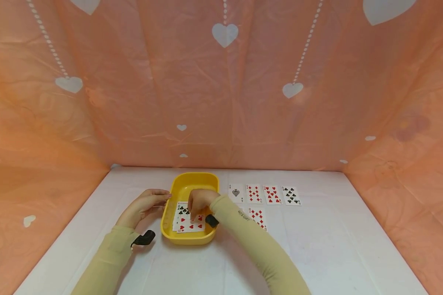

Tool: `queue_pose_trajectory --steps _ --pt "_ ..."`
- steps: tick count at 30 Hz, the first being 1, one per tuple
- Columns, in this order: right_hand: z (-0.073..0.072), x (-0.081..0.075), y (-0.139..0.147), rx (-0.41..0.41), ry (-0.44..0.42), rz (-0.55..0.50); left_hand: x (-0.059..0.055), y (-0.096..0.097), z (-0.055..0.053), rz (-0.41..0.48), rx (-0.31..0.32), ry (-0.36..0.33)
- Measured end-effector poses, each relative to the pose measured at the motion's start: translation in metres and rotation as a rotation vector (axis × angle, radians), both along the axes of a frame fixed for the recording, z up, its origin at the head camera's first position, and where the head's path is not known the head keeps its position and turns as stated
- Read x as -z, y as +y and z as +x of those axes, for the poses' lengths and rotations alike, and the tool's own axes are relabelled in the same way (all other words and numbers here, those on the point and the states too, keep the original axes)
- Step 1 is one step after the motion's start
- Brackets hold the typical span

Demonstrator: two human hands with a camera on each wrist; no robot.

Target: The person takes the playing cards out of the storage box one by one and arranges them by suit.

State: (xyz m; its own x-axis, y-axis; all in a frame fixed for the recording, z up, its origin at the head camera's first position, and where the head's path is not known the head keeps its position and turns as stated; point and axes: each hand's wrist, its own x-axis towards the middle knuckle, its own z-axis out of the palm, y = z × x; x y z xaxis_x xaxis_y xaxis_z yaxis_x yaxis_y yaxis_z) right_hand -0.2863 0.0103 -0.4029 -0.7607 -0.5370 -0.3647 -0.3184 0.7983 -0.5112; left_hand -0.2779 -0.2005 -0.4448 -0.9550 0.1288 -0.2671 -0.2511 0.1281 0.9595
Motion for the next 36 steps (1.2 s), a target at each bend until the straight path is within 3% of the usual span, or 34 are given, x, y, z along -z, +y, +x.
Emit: queue_pose_trajectory --steps 18,22,25,29,36 --pt "0.003 0.0038 -0.0035 -0.253 -0.135 0.086 0.0029 -0.0008 0.0025 0.02 0.006 0.031" --pt "0.0027 0.0027 -0.0027 -0.296 -0.17 0.091 0.0005 -0.0023 0.0056 0.056 0.044 0.068" --pt "0.0031 0.0019 -0.0019 -0.289 -0.216 0.085 -0.0012 -0.0027 0.0074 0.069 0.064 0.085" --pt "0.0035 0.0014 -0.0006 -0.238 -0.257 0.068 -0.0009 -0.0008 0.0055 0.034 0.024 0.044" --pt "0.0046 -0.002 0.0011 -0.18 -0.186 0.055 -0.0006 0.0003 0.0021 0.015 0.008 0.006"
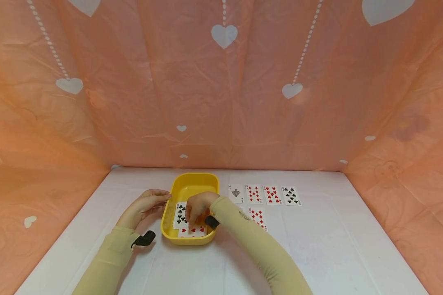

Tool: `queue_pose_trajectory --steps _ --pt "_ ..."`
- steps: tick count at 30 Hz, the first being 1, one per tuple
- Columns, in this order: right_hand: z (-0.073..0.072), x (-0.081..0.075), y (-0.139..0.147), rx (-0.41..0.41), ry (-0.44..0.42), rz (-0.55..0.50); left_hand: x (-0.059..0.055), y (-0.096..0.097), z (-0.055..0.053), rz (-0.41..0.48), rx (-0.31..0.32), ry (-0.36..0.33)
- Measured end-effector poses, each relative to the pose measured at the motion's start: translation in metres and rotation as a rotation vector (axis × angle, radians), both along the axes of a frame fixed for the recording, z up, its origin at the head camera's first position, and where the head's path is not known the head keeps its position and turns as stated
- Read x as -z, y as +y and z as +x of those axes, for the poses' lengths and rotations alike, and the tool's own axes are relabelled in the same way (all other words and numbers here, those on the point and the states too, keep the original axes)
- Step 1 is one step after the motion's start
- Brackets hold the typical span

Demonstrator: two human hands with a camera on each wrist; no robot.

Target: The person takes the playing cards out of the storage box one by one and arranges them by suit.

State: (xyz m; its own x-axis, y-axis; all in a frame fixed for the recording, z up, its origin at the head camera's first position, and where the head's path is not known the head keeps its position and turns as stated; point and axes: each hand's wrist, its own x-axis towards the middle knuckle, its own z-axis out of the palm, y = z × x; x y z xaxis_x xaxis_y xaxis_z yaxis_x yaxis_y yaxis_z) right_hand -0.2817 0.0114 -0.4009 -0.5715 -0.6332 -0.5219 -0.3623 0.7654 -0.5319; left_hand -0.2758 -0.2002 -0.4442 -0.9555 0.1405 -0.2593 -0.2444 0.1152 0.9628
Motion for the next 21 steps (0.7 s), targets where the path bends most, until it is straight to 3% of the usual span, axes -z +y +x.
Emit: queue_pose_trajectory --steps 4,9,16,21 --pt "0.0026 -0.0014 0.0017 0.0 -0.064 0.007 0.0005 0.0009 -0.0007 0.016 -0.01 0.007" --pt "0.0062 -0.0009 0.002 -0.025 -0.226 0.001 0.0024 0.0002 0.0 0.015 0.018 0.028" --pt "0.005 0.0001 -0.001 -0.182 -0.226 0.049 0.0 -0.0007 0.0029 -0.034 0.022 -0.001" --pt "0.0053 0.0008 -0.0008 -0.165 -0.257 0.063 -0.0009 -0.0002 0.0021 -0.019 0.005 0.006"
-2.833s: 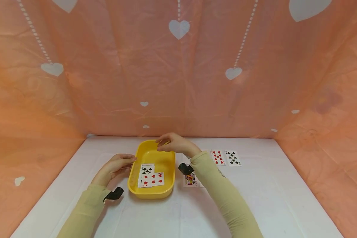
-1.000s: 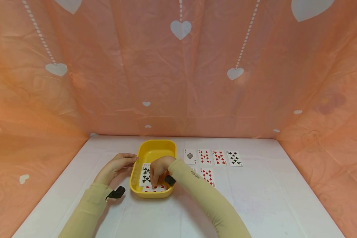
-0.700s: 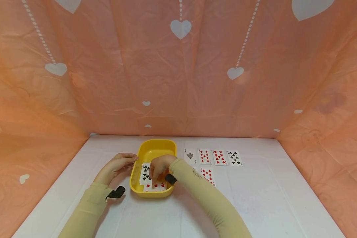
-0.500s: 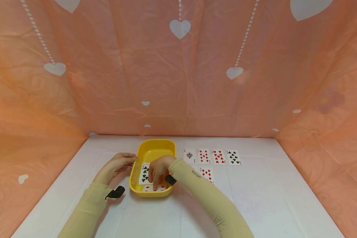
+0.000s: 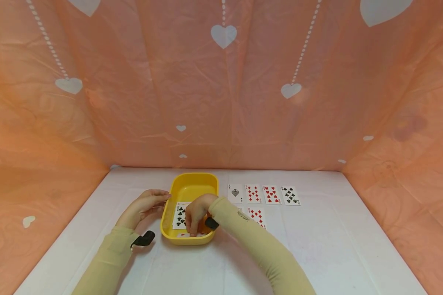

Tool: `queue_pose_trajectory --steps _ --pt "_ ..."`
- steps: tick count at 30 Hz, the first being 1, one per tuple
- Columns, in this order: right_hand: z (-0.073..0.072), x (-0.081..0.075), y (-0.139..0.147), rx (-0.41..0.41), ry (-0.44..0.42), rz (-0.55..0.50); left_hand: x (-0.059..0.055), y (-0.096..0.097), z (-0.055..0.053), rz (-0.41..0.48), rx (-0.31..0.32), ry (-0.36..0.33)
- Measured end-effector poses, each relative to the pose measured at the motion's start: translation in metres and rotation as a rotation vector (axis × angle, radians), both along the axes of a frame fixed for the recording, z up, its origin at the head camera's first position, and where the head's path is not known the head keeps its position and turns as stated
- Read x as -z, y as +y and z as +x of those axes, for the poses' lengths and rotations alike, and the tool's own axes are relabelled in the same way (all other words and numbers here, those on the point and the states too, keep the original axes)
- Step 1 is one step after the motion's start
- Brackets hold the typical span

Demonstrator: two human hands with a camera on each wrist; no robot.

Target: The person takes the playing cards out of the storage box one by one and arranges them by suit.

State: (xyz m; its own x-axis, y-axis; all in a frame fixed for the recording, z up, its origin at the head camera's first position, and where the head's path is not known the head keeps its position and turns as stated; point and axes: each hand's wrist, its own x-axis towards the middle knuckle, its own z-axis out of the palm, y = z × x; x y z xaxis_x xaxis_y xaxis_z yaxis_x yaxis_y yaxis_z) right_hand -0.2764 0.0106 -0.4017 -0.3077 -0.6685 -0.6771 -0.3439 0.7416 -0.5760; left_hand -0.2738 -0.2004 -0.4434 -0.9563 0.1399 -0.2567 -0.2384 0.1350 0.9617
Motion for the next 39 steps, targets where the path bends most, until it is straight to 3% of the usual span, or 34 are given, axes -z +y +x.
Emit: queue_pose_trajectory --steps 8,12,15,20,23,26,32,35,39 --pt "0.002 0.0 -0.002 0.073 0.093 0.04 0.001 0.001 -0.001 0.033 -0.008 0.012" --pt "0.005 -0.001 -0.006 0.193 0.059 0.075 0.003 0.0 -0.001 0.033 -0.015 0.006" --pt "0.009 -0.001 -0.009 0.262 0.083 0.087 0.005 0.0 0.0 0.022 -0.016 0.002" --pt "0.017 0.0 -0.014 0.333 0.256 0.098 0.005 0.0 -0.001 0.017 -0.013 -0.013" --pt "0.018 0.001 -0.016 0.331 0.356 0.114 0.004 0.0 -0.003 0.028 -0.019 -0.018" --pt "0.015 0.004 -0.017 0.32 0.386 0.089 0.003 0.001 -0.004 0.032 -0.038 -0.035" --pt "0.001 0.011 -0.017 0.24 0.509 -0.027 0.002 0.001 -0.003 0.022 -0.031 -0.009" --pt "-0.005 0.012 -0.015 0.251 0.542 -0.078 0.003 0.001 -0.002 0.025 -0.024 -0.002" --pt "-0.007 0.009 -0.011 0.295 0.523 -0.101 0.004 0.001 -0.002 0.032 -0.021 0.005"
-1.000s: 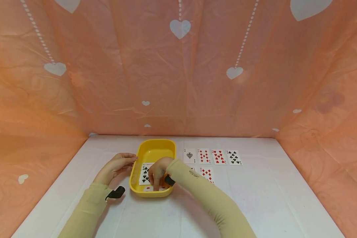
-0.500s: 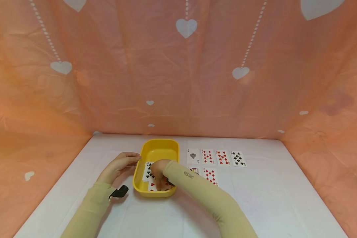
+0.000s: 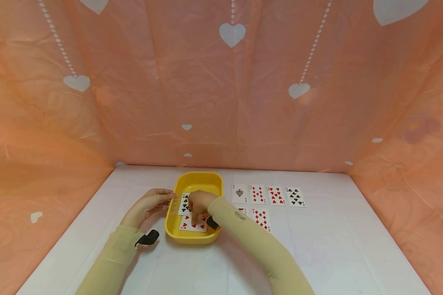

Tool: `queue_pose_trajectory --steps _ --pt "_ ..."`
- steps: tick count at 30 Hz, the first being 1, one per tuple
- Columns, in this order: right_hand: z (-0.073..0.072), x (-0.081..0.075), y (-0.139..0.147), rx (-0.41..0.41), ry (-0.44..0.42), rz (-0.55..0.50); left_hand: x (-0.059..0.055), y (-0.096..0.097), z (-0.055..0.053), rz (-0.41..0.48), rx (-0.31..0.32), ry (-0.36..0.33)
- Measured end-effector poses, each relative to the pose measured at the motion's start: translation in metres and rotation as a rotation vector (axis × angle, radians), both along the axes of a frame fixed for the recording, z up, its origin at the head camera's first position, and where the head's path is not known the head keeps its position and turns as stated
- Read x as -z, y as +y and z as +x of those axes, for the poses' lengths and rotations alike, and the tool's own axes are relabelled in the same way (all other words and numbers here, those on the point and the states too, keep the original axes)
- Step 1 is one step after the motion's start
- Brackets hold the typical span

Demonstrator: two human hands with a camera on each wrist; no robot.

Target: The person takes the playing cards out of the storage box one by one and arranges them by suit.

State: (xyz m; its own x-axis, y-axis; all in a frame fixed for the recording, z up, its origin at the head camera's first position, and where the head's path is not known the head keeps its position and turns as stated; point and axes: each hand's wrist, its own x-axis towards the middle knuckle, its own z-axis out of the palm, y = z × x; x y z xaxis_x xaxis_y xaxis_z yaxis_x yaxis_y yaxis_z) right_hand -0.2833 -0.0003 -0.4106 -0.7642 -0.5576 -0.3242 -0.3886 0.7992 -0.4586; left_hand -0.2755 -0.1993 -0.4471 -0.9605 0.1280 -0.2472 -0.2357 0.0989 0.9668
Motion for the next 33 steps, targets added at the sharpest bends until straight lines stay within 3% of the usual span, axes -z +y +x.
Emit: queue_pose_trajectory --steps 5,11,20,25,33 --pt "0.002 -0.007 0.008 0.051 0.002 0.001 0.0 -0.001 -0.001 -0.011 -0.008 -0.008" --pt "0.005 -0.014 0.011 0.078 0.015 0.086 -0.006 -0.003 -0.003 -0.048 -0.02 -0.023" --pt "0.008 0.001 0.001 0.05 0.071 0.2 0.001 0.001 -0.003 -0.027 -0.017 -0.032" --pt "0.007 0.003 -0.003 0.029 0.11 0.207 0.002 0.001 -0.003 -0.01 -0.016 -0.021" --pt "0.002 0.005 -0.004 0.067 0.06 0.155 0.001 0.0 -0.003 -0.025 -0.021 -0.031"
